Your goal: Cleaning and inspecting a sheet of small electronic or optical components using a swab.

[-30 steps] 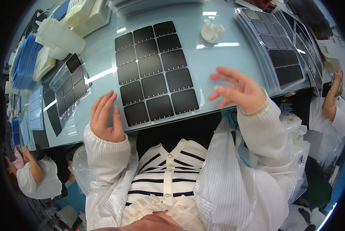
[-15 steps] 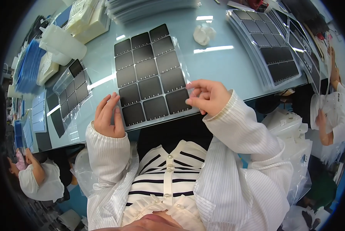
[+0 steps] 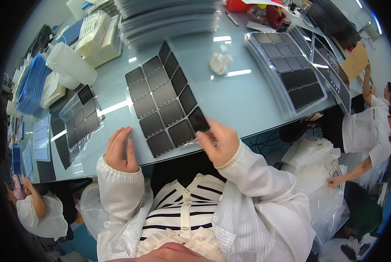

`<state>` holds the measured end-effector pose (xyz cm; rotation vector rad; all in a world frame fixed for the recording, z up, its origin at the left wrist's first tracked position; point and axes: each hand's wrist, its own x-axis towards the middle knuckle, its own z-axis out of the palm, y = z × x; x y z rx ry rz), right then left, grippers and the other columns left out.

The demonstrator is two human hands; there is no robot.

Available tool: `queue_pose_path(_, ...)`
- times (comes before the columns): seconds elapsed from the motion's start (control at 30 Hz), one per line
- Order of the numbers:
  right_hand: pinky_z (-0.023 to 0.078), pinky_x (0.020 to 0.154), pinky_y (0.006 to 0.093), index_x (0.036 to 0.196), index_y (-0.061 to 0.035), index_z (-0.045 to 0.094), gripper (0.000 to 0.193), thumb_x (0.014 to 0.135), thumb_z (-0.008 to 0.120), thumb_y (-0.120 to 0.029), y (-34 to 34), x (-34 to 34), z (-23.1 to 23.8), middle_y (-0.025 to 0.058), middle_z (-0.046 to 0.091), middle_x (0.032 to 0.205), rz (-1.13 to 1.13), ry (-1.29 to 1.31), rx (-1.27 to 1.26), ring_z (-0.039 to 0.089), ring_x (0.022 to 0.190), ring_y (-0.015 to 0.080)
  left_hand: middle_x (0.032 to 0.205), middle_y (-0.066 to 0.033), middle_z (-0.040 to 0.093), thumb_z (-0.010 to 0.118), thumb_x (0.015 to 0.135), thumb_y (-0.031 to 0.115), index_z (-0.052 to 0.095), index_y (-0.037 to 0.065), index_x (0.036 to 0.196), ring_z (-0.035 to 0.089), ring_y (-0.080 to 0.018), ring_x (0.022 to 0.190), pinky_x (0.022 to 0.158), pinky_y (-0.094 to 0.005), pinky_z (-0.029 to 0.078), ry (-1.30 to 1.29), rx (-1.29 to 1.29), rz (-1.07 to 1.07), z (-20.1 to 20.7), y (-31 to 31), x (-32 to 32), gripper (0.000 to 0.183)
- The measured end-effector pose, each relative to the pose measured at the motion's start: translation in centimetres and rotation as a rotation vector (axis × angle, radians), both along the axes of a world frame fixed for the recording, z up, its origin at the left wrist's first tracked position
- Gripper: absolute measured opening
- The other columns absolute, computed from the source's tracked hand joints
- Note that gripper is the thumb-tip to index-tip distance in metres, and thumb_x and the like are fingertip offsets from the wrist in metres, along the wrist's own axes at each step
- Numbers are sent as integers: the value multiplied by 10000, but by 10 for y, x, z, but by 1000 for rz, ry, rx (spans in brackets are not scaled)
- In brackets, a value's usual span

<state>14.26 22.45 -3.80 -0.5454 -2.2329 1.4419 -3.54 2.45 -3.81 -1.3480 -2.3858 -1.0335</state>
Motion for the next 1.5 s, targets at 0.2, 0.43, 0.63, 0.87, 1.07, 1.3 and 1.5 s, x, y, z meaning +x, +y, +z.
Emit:
queue_pose_path(0.2,496,567,214,867,19,546,46,889,552,-21,54,32,14,36,576,693,-367,197,-52,569,606,89,1001,-195,649,528,767,-37,610,-53,1026,601,-392,993,856,-408,491,32,24,-13,-3,-1,-1,273)
queue_pose_path(0.43,452,532,167,1003,-28,573,150,867,626,-63,129,128,60,-13,595,718,-763,363,128,527,592,28,979,-187,654,541,767,-35,616,-51,1000,609,-389,974,846,-415,495,58,29,-29,-5,0,-1,246)
queue_pose_path(0.63,486,544,192,912,-73,575,92,850,641,-54,200,173,34,-28,565,691,-928,502,-129,555,602,65,970,-182,657,551,768,-24,624,-50,982,613,-383,969,840,-410,500,89,49,-28,-11,-1,-3,228)
queue_pose_path(0.87,557,539,236,905,12,554,116,832,641,-16,244,188,12,23,558,733,-1023,297,-314,586,598,104,962,-167,653,542,776,-46,621,-30,995,616,-347,962,829,-380,500,101,29,-19,-9,0,-1,233)
queue_pose_path(1.07,548,543,236,870,-33,559,140,817,685,-63,261,180,19,-7,556,698,-1003,287,-346,588,582,106,964,-168,653,542,774,-42,621,-29,994,615,-351,962,836,-385,497,118,58,-34,-12,-1,-3,234)
queue_pose_path(1.3,460,465,221,1086,8,551,397,800,730,-201,237,168,23,46,591,697,-1232,99,-17,549,546,90,967,-191,656,562,771,-22,624,-49,977,614,-380,970,841,-411,503,109,53,-38,-10,-2,-2,217)
queue_pose_path(1.5,339,417,203,1189,-9,514,496,813,722,-256,201,103,97,14,595,702,-932,185,542,468,485,60,983,-166,654,556,782,-27,622,-26,986,613,-359,966,845,-390,492,112,48,-19,-7,-2,0,214)
